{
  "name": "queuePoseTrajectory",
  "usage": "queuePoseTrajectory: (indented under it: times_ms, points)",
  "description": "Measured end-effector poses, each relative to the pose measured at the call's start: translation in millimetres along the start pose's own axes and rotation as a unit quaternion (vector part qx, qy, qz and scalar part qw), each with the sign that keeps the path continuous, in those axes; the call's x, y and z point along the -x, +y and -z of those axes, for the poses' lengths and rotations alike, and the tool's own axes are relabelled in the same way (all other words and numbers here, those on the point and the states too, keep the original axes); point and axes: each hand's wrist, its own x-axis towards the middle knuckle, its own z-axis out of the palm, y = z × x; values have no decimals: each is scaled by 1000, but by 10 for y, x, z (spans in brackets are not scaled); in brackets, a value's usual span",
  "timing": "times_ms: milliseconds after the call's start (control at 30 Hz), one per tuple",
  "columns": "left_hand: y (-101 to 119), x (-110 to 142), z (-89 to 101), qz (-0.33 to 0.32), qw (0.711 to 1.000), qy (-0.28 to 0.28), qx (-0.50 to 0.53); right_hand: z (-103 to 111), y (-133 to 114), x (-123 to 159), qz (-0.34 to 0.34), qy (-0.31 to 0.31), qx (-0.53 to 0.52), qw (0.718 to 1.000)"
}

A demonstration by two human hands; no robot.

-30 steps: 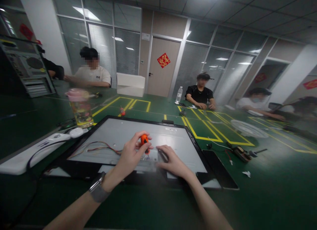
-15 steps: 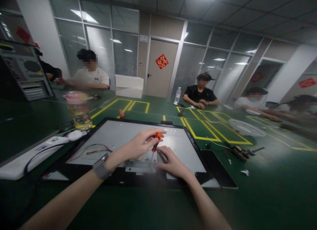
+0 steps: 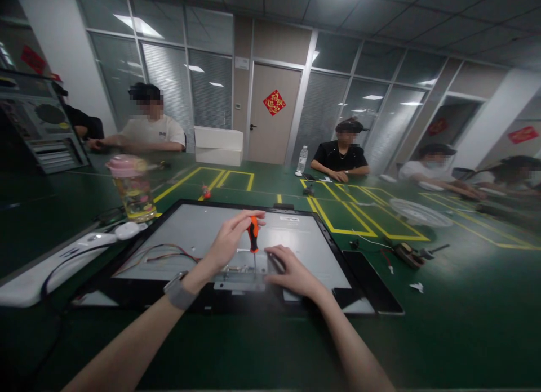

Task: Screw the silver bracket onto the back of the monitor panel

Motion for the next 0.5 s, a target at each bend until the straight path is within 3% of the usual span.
queuePoseTrajectory:
  times_ms: [67,100,267,500]
  points:
    - [-27,-28,46,68,993,-39,84,-1,-1,-3,0,0,1,1000]
    - [-36,-37,61,82,992,-31,86,-1,-2,-4,-1,0,2,1000]
    - [-25,-32,41,69,997,29,24,7,-9,-3,-21,4,20,1000]
    - [9,1,-3,99,982,-30,160,10,19,-7,-15,4,19,1000]
